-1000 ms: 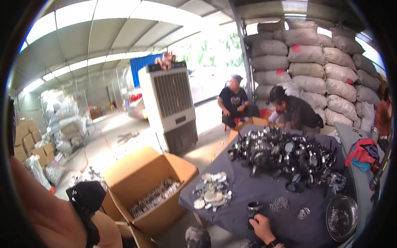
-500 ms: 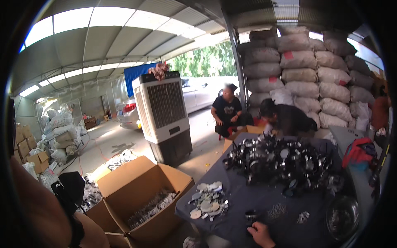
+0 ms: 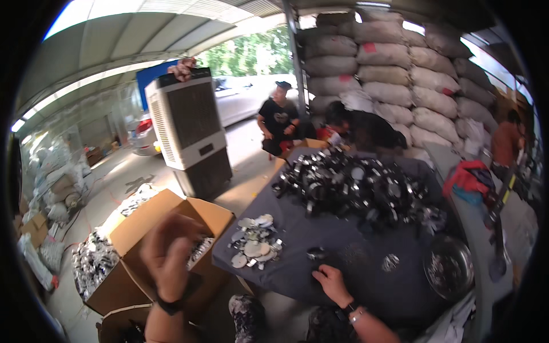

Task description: The person assembles a mask component by hand, fitting a metal plate into a metal ring and securing them with a small metal pin. Once finished, the person places the completed assembly into a cardboard box and repeats the process.

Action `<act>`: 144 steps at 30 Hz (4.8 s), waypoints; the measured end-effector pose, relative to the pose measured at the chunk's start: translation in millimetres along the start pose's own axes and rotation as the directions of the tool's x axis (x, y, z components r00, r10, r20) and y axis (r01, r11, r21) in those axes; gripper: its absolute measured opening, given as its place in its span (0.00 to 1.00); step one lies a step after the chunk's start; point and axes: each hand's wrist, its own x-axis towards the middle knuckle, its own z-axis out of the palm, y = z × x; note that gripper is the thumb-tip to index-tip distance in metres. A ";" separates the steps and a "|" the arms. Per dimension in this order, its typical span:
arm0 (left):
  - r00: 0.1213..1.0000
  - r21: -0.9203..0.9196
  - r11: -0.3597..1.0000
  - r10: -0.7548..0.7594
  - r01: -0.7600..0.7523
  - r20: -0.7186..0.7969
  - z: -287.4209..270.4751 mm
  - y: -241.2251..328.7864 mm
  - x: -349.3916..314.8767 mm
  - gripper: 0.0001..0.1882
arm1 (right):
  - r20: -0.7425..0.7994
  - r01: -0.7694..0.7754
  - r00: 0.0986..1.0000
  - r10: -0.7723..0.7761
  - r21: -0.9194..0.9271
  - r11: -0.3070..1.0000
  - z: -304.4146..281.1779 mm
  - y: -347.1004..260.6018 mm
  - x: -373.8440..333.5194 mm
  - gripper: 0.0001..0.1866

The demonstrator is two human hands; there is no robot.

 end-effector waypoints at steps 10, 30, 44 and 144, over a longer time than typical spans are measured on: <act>0.665 -0.087 0.701 -0.621 0.708 0.414 152.7 -165.5 -161.1 0.34 | 0.188 -0.112 0.977 0.103 0.037 0.993 16.6 -4.3 10.5 0.03; 0.751 -0.153 0.754 -0.566 0.638 0.341 171.4 -188.7 -171.0 0.26 | 0.393 0.233 0.914 -0.097 -0.314 0.920 33.1 -78.3 152.9 0.07; 0.812 -0.145 0.844 -0.429 0.517 0.397 176.8 -197.4 -191.1 0.13 | 0.825 0.641 0.560 0.075 -0.489 0.592 257.3 -25.6 269.0 0.22; 0.586 -0.252 0.531 -0.686 0.809 0.432 174.6 -176.9 -155.3 0.19 | 0.254 0.581 0.811 -0.527 -0.455 0.675 6.6 -17.4 65.3 0.06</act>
